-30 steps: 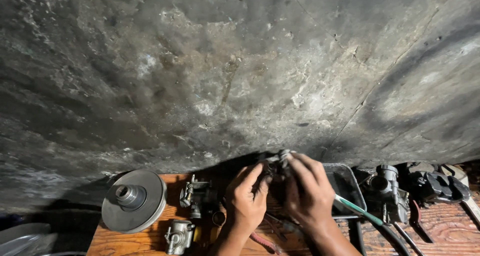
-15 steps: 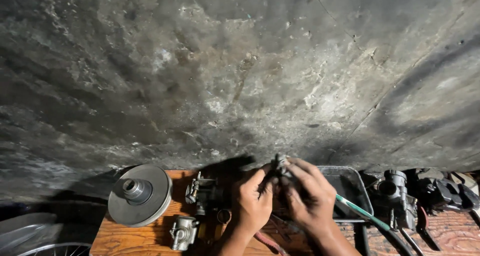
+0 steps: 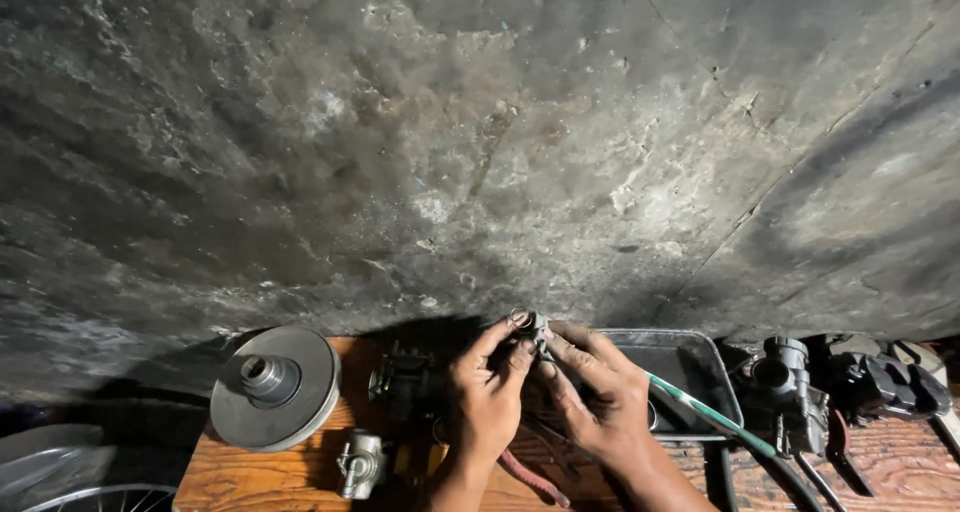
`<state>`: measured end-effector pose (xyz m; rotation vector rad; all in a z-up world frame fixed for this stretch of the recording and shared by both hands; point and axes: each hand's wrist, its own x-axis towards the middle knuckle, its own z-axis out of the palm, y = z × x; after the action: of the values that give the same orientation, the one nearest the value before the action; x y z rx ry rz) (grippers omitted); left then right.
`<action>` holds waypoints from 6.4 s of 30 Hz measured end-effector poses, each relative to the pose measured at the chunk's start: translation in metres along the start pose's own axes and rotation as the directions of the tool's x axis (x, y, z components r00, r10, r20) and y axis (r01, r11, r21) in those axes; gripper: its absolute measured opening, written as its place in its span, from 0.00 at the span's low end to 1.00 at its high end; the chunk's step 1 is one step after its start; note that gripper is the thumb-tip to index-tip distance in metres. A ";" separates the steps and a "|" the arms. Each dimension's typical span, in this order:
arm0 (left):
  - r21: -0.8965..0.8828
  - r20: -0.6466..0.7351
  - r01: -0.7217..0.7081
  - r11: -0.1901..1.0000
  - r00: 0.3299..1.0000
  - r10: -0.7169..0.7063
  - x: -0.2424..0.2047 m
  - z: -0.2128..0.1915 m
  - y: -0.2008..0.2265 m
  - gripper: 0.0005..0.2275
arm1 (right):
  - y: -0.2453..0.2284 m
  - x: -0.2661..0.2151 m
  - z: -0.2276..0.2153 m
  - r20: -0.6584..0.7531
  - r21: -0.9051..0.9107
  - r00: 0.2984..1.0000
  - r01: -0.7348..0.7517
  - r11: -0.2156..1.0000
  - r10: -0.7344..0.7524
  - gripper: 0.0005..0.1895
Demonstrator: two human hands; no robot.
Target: The person cleans small mechanical parts using a toothbrush and a rag. They scrub the parts in a tray of liquid, wipe them with a rag, and place them on the workbench. The person repeats this process for several parts.
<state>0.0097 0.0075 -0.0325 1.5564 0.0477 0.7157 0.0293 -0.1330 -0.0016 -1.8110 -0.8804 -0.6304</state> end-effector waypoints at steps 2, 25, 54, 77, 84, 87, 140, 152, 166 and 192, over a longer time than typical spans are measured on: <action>0.001 0.006 0.000 1.000 1.000 0.000 -0.001 -0.001 0.002 0.12 | 0.002 0.001 -0.003 -0.002 0.001 1.000 0.022 1.000 -0.022 0.15; -0.347 -0.130 0.148 0.926 0.970 -0.204 0.001 0.001 -0.008 0.14 | 0.000 0.007 -0.008 -0.152 -0.033 0.988 0.028 0.999 -0.033 0.10; 0.204 -0.246 -0.169 0.964 0.944 0.218 -0.001 -0.059 0.053 0.12 | 0.030 -0.015 0.012 0.534 -0.574 0.823 0.187 0.797 0.192 0.21; 0.618 0.161 -0.392 0.682 0.912 0.378 -0.034 -0.139 0.060 0.10 | 0.016 -0.010 -0.002 0.239 -0.325 0.962 0.206 0.923 -0.131 0.15; 0.699 0.161 -0.347 0.625 0.928 0.335 -0.045 -0.144 0.040 0.12 | 0.021 -0.012 -0.004 0.241 -0.327 0.966 0.174 0.929 -0.095 0.15; 0.724 0.201 -0.341 0.600 0.936 0.288 -0.050 -0.145 0.028 0.12 | 0.023 -0.012 -0.003 0.243 -0.332 0.963 0.192 0.924 -0.112 0.15; 0.737 0.326 -0.435 0.517 0.899 0.291 -0.034 -0.142 0.041 0.22 | 0.014 -0.005 -0.011 0.226 -0.285 0.971 0.138 0.948 -0.074 0.12; 0.737 0.324 -0.412 0.535 0.911 0.254 -0.037 -0.144 0.029 0.23 | 0.010 -0.002 -0.012 0.217 -0.268 0.973 0.132 0.954 -0.074 0.10; 0.726 0.329 -0.474 0.498 0.876 0.353 -0.031 -0.136 0.048 0.17 | 0.014 -0.004 -0.012 0.199 -0.282 0.978 0.120 0.952 -0.065 0.11; 0.345 0.556 -0.716 0.606 0.677 0.483 0.002 0.014 0.061 0.14 | -0.003 0.001 -0.116 0.072 -0.629 0.997 0.017 0.777 0.036 0.07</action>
<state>-0.0055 -0.0130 0.0253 2.2987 -0.7147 0.9450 0.0242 -0.2397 0.0445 -2.4568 -0.7568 -0.9318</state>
